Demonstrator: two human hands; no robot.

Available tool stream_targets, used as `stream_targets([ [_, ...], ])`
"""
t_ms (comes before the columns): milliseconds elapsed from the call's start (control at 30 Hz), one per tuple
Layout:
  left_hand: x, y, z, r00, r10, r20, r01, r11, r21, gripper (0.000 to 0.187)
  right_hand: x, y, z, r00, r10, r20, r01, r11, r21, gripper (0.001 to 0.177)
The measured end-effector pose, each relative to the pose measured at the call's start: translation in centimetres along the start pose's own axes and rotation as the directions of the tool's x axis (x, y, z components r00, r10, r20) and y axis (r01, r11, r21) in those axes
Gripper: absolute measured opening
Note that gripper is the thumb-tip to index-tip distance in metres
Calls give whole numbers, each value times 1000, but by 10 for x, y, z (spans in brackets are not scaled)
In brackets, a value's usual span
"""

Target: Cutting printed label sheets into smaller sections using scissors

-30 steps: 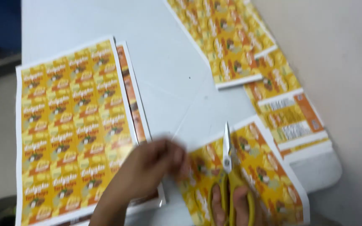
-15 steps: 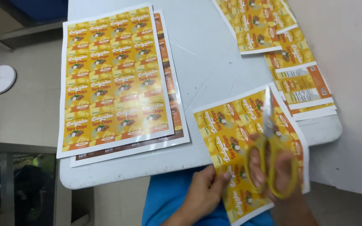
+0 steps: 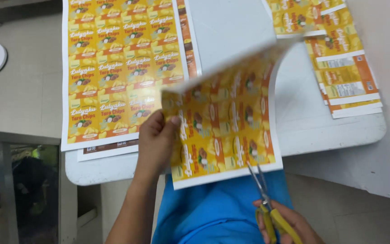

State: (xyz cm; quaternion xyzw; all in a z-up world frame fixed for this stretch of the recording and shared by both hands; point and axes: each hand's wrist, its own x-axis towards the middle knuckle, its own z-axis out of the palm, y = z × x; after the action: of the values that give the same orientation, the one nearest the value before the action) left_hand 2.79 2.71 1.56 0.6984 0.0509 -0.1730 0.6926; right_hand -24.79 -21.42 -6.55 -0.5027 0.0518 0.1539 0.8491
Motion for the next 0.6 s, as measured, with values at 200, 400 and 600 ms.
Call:
stream_targets([
  [200,18,-6,-4,991,131,-12,-129,958,-254,6,1,12,1,916,346,-201,-347,937,35,100],
  [400,20,-21,8,981,194,-3,-186,936,-298,8,30,-14,29,959,205,-195,-230,967,-113,103],
  [600,16,-32,13,973,230,-5,-220,924,-312,8,56,-10,32,998,-42,-56,32,986,-164,91],
])
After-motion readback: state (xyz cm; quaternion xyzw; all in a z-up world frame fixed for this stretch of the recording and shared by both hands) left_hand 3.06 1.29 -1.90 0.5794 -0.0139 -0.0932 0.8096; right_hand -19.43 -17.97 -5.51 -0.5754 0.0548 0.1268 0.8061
